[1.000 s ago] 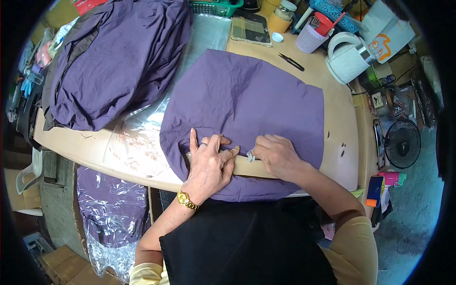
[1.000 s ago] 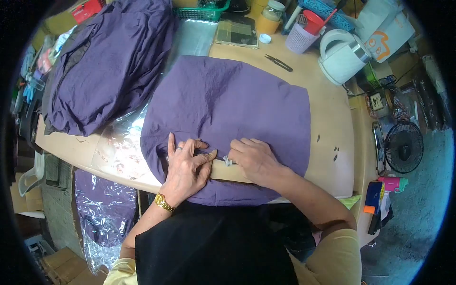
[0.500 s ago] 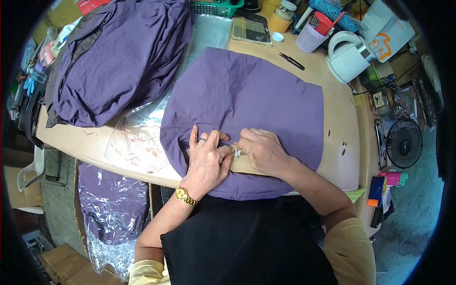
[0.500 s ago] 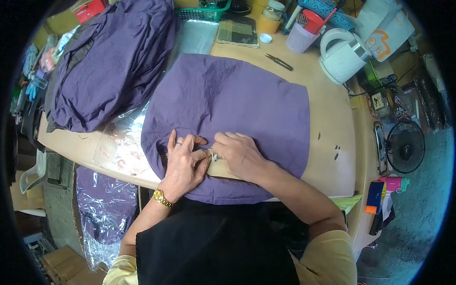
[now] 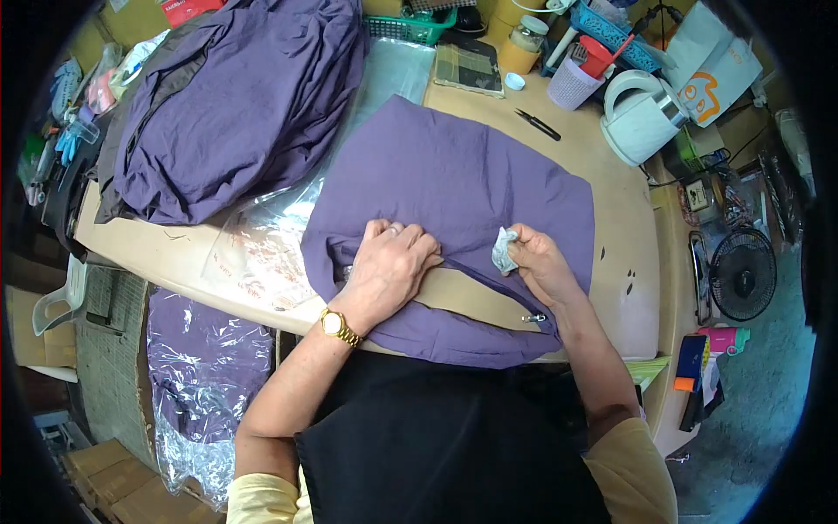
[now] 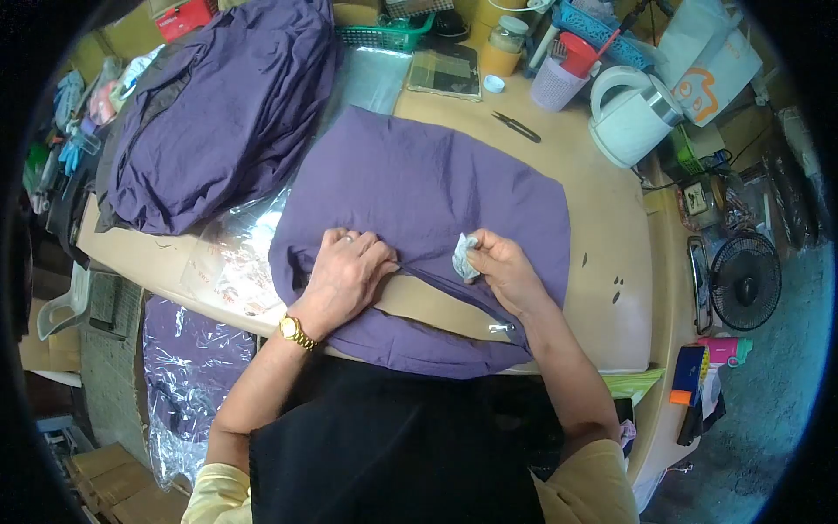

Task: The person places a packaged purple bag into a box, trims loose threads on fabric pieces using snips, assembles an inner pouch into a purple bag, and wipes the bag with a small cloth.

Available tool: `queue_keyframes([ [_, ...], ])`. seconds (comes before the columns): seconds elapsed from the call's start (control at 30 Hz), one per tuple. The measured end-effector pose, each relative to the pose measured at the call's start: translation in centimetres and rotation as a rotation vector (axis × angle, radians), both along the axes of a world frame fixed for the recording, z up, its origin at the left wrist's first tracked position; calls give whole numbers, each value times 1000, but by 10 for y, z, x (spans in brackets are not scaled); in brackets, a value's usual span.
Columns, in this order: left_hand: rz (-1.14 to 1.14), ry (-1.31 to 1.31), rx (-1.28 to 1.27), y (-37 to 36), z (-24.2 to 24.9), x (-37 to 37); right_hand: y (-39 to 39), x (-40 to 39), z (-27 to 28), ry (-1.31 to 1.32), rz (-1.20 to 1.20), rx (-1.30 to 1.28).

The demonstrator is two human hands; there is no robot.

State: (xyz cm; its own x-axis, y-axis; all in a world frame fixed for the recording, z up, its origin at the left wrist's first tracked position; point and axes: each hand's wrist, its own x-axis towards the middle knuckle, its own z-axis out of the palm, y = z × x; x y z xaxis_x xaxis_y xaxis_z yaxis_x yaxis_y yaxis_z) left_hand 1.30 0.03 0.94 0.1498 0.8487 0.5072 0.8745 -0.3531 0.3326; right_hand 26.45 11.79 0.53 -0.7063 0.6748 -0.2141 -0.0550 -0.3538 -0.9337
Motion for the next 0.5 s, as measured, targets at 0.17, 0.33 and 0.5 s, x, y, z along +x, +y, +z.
queue_keyframes([
  [0.17,-58,118,-447,34,2,-7,2,-10,28,-48,130,-64],
  [0.33,-48,172,-612,50,7,-7,-22,-58,18,-444,264,1584],
  [0.5,-50,85,-613,48,13,-7,-26,-34,22,-503,312,1557],
])
